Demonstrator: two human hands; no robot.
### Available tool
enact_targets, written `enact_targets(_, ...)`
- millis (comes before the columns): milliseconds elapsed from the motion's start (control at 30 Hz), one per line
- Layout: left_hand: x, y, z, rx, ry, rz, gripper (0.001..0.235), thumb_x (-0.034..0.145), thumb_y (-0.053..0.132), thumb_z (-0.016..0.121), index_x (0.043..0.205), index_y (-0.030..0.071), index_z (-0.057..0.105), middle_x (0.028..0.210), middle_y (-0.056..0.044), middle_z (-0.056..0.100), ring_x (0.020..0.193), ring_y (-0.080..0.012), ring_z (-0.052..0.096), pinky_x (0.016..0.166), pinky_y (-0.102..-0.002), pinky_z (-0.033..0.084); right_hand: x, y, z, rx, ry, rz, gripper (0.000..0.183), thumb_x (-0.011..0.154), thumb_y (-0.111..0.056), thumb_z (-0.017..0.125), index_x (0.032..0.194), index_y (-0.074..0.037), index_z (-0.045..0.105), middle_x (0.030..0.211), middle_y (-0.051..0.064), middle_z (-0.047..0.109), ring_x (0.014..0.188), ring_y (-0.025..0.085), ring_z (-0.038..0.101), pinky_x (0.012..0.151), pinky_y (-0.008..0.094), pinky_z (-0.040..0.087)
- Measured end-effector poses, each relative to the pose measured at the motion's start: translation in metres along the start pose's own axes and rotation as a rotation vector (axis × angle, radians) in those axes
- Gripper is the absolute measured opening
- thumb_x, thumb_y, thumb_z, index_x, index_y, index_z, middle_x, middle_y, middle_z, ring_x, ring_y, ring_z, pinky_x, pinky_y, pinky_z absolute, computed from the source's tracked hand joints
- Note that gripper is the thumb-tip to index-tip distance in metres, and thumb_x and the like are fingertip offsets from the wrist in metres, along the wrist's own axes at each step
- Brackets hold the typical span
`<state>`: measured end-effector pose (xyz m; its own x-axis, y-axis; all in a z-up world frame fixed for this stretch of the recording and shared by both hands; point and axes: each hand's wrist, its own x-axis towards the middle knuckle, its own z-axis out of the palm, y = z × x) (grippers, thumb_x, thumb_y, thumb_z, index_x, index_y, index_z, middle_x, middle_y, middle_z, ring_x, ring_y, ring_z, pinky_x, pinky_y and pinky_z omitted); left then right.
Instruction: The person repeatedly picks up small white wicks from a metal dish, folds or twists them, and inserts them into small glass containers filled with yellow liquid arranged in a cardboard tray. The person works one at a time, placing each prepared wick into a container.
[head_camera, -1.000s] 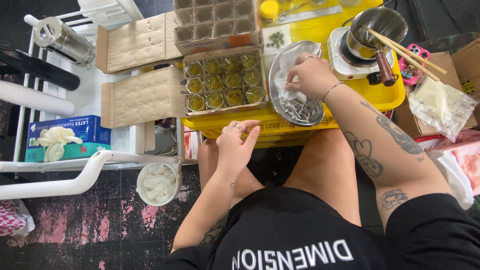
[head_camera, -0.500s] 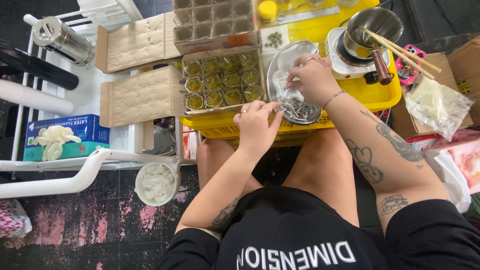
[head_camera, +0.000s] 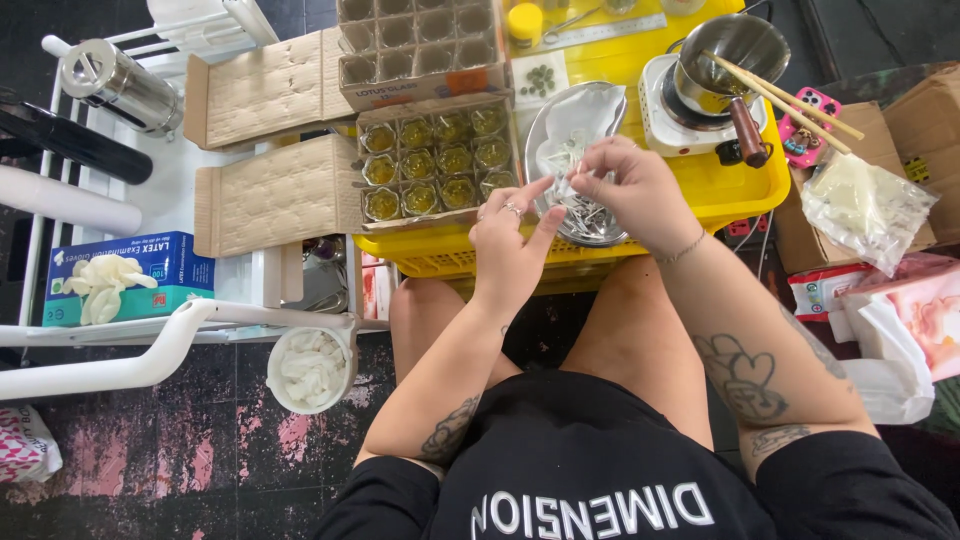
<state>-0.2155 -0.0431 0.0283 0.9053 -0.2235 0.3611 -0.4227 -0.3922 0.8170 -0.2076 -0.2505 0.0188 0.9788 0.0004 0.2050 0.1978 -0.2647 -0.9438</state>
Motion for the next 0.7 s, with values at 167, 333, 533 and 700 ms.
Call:
enact_targets(167, -0.011, 0.016, -0.013, -0.048, 0.005, 0.026, 0.028, 0.094, 0.035, 0.076, 0.116, 0.018, 0.076, 0.096, 0.001, 0.063, 0.097, -0.0193, 0.06, 0.09, -0.035, 0.048, -0.029, -0.022, 0.01, 0.319, -0.053, 0.109, 0.007, 0.095, -0.009, 0.073, 0.1, -0.005, 0.07, 0.113, 0.001, 0.059, 0.107, 0.011, 0.057, 0.096, 0.028, 0.048)
enact_targets(333, -0.021, 0.031, -0.024, 0.074, 0.015, 0.169, 0.02, 0.092, 0.027, 0.078, 0.108, 0.015, 0.078, 0.096, 0.0, 0.065, 0.102, -0.0235, 0.06, 0.09, -0.04, 0.04, -0.049, -0.031, 0.014, 0.459, -0.113, 0.161, 0.004, 0.096, -0.008, 0.071, 0.099, -0.005, 0.07, 0.115, 0.001, 0.057, 0.107, 0.01, 0.057, 0.098, 0.028, 0.049)
enact_targets(533, -0.034, 0.041, -0.026, 0.083, -0.025, 0.154, 0.019, 0.086, 0.031, 0.081, 0.098, 0.016, 0.078, 0.09, 0.003, 0.065, 0.093, -0.0211, 0.06, 0.084, -0.037, 0.042, -0.067, -0.04, 0.014, 0.473, -0.098, 0.113, 0.003, 0.096, -0.006, 0.071, 0.099, -0.006, 0.069, 0.116, 0.003, 0.056, 0.109, 0.012, 0.056, 0.099, 0.028, 0.047)
enact_targets(700, -0.046, 0.05, -0.023, 0.085, 0.048, 0.213, 0.017, 0.087, 0.03, 0.083, 0.096, 0.017, 0.077, 0.09, 0.004, 0.066, 0.093, -0.0197, 0.061, 0.085, -0.036, 0.041, -0.084, -0.04, 0.017, 0.513, -0.028, 0.002, 0.009, 0.096, -0.002, 0.072, 0.1, -0.007, 0.066, 0.121, 0.003, 0.053, 0.114, 0.011, 0.053, 0.103, 0.028, 0.044)
